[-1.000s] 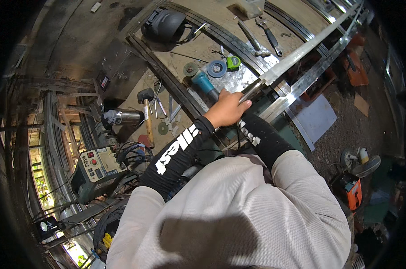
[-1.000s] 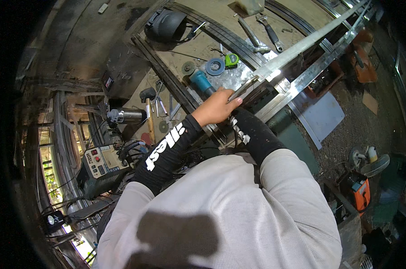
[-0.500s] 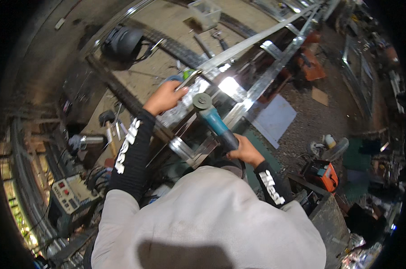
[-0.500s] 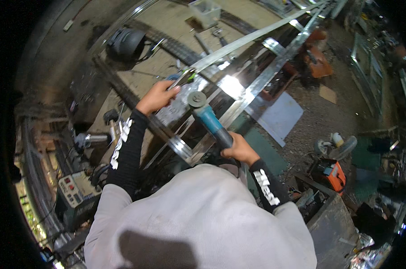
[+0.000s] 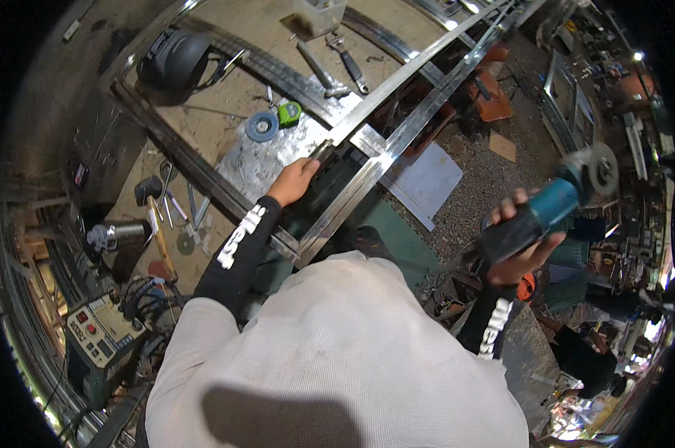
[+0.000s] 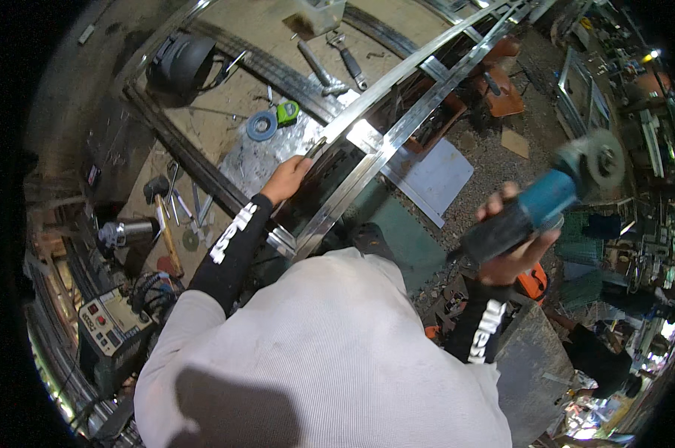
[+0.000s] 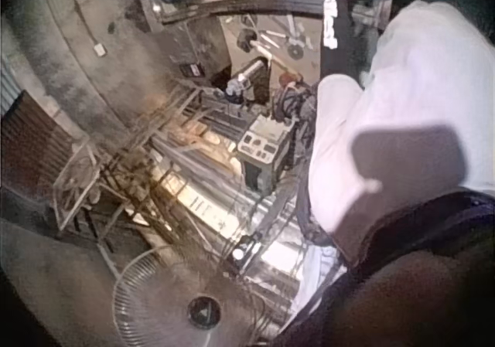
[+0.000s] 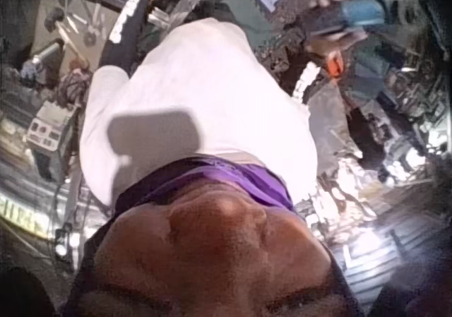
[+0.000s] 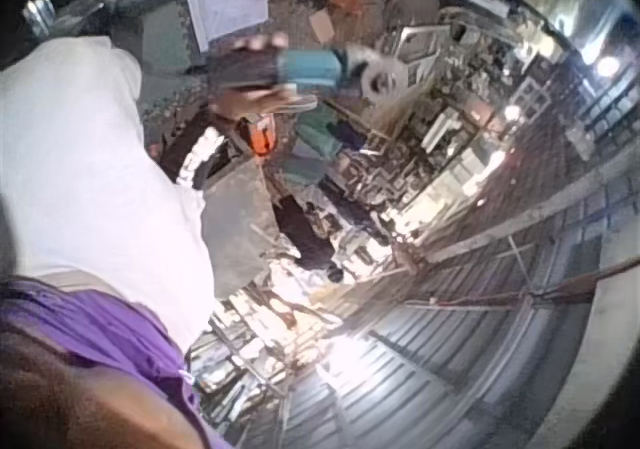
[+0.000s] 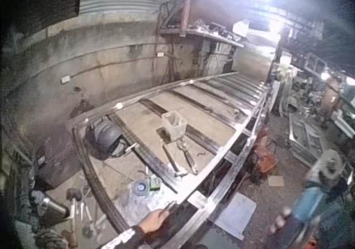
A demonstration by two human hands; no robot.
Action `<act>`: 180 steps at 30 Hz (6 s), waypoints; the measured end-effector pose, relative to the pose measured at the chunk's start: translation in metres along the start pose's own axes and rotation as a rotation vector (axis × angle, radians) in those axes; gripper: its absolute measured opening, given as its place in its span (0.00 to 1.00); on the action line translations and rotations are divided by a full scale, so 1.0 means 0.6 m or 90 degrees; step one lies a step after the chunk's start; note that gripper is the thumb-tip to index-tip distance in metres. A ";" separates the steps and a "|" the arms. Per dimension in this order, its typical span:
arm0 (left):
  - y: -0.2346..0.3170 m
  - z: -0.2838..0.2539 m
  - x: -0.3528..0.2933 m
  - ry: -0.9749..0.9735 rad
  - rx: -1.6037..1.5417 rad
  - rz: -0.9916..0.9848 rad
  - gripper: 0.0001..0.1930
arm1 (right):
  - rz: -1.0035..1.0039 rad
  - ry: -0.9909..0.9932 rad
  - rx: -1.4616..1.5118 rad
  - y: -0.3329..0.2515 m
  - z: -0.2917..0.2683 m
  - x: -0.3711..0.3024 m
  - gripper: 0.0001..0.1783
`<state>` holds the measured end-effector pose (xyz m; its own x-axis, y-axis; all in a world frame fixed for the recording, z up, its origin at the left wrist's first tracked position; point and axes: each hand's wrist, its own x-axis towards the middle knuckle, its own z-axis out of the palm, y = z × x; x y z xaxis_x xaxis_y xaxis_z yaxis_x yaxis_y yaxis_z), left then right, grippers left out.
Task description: The person measures and marks metal bars on a workbench, then uses an angle grinder to cut and grind the metal, producing sparks. The person repeatedly measures, marks, and grinds different sections of the metal frame.
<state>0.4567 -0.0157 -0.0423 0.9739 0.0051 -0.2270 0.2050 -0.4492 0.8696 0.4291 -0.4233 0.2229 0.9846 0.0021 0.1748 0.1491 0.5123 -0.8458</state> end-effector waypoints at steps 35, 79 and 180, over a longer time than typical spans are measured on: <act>-0.021 0.127 0.014 0.191 0.244 -0.160 0.17 | 0.735 -0.377 -0.533 0.364 -0.063 0.315 0.41; -0.021 0.136 0.022 0.200 0.202 -0.182 0.14 | 0.790 -0.416 -0.670 0.394 -0.015 0.291 0.50; -0.034 0.152 0.024 0.242 0.202 -0.161 0.12 | 0.759 -0.444 -0.660 0.441 0.015 0.314 0.51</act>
<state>0.4575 -0.0877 -0.1034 0.8764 0.4439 -0.1867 0.4555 -0.6385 0.6204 0.6533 -0.2799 0.0365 0.4073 0.4247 -0.8085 -0.3078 -0.7696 -0.5594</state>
